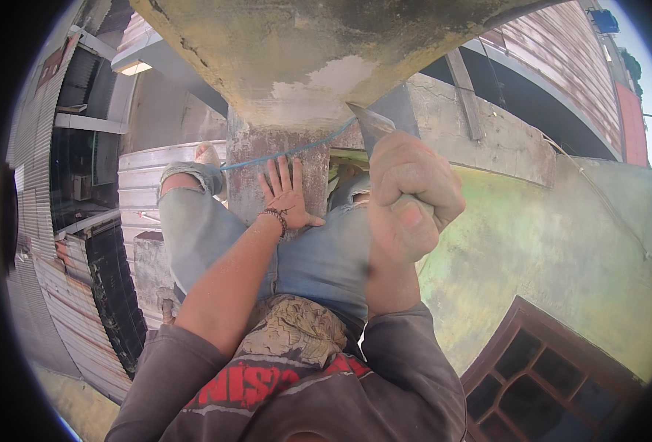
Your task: The person is on a rooftop, handling a green rope and a trowel. They wrap the rope around a concrete pillar and then use the trowel to scrape or apply material to the pillar's surface.
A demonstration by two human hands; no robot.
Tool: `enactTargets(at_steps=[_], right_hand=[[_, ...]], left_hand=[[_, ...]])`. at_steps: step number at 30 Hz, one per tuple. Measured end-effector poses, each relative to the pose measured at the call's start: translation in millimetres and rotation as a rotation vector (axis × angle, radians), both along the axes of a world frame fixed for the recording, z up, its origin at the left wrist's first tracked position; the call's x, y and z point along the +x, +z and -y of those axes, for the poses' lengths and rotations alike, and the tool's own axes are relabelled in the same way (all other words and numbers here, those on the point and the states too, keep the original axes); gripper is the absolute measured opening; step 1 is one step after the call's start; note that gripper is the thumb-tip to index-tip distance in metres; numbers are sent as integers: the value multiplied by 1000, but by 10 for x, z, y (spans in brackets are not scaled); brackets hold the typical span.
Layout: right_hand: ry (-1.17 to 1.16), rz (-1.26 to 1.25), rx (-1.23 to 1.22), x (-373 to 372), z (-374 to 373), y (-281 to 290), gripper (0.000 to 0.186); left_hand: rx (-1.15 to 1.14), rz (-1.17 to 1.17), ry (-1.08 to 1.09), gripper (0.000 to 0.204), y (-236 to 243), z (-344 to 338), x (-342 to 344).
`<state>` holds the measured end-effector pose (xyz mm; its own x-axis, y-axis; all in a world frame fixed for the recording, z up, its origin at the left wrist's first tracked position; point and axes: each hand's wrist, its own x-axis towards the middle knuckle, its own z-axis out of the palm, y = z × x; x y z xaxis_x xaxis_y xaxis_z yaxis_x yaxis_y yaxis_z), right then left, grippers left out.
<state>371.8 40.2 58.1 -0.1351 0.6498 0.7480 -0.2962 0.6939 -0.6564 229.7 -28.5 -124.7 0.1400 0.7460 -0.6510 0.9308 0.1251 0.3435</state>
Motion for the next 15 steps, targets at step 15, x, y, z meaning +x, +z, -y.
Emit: enactTargets(at_steps=[15], right_hand=[[16, 76, 27, 61, 100, 371, 35]], left_hand=[[-36, -7, 16, 150, 46, -14, 14]])
